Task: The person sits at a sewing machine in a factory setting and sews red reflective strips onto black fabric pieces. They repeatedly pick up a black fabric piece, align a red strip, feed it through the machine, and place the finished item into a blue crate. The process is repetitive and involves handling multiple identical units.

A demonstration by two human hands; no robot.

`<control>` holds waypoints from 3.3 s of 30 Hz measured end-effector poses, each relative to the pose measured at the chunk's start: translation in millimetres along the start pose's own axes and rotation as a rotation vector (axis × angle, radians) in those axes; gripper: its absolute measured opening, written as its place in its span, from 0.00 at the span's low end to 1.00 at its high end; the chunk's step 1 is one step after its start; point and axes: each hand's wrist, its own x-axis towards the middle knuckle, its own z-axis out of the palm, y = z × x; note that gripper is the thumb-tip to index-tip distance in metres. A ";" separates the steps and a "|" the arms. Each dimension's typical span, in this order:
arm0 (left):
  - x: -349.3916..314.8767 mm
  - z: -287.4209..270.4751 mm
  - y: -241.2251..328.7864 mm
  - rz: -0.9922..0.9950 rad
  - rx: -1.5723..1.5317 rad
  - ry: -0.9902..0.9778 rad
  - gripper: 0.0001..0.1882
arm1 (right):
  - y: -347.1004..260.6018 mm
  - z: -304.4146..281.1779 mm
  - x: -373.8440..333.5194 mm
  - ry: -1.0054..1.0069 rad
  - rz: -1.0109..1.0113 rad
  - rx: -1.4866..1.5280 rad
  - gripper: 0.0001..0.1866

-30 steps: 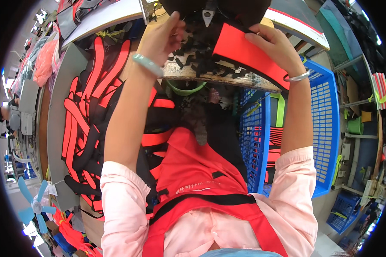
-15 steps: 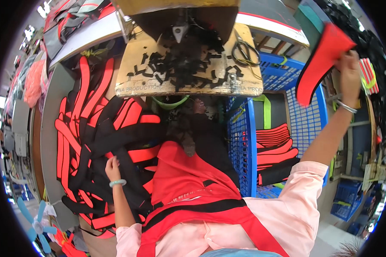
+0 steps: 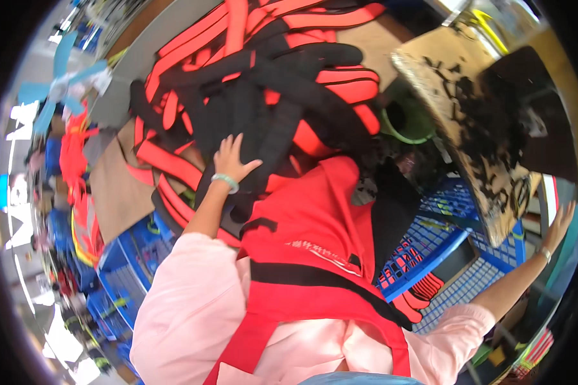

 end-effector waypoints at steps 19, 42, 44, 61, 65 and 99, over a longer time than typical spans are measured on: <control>-56.9 -6.4 -50.8 -0.304 -0.612 0.031 0.19 | -122.7 83.5 -356.3 -0.129 0.452 0.167 0.17; -103.7 23.1 -7.1 -0.803 -1.496 0.321 0.15 | -235.9 187.3 -375.5 -0.774 0.236 0.219 0.12; -95.9 17.7 -32.8 -0.703 -1.438 0.422 0.13 | -234.4 186.7 -377.1 -0.783 0.239 0.223 0.13; -109.8 -98.8 43.2 -0.384 -1.572 0.462 0.18 | -255.9 198.5 -387.2 -0.770 0.129 0.228 0.11; -72.0 -177.2 69.8 -0.043 -1.499 0.568 0.11 | -266.3 200.5 -375.3 -0.799 0.046 0.285 0.10; -140.8 -65.8 -32.6 -0.164 -0.999 0.434 0.10 | -384.5 172.8 -360.2 -1.062 0.221 0.714 0.14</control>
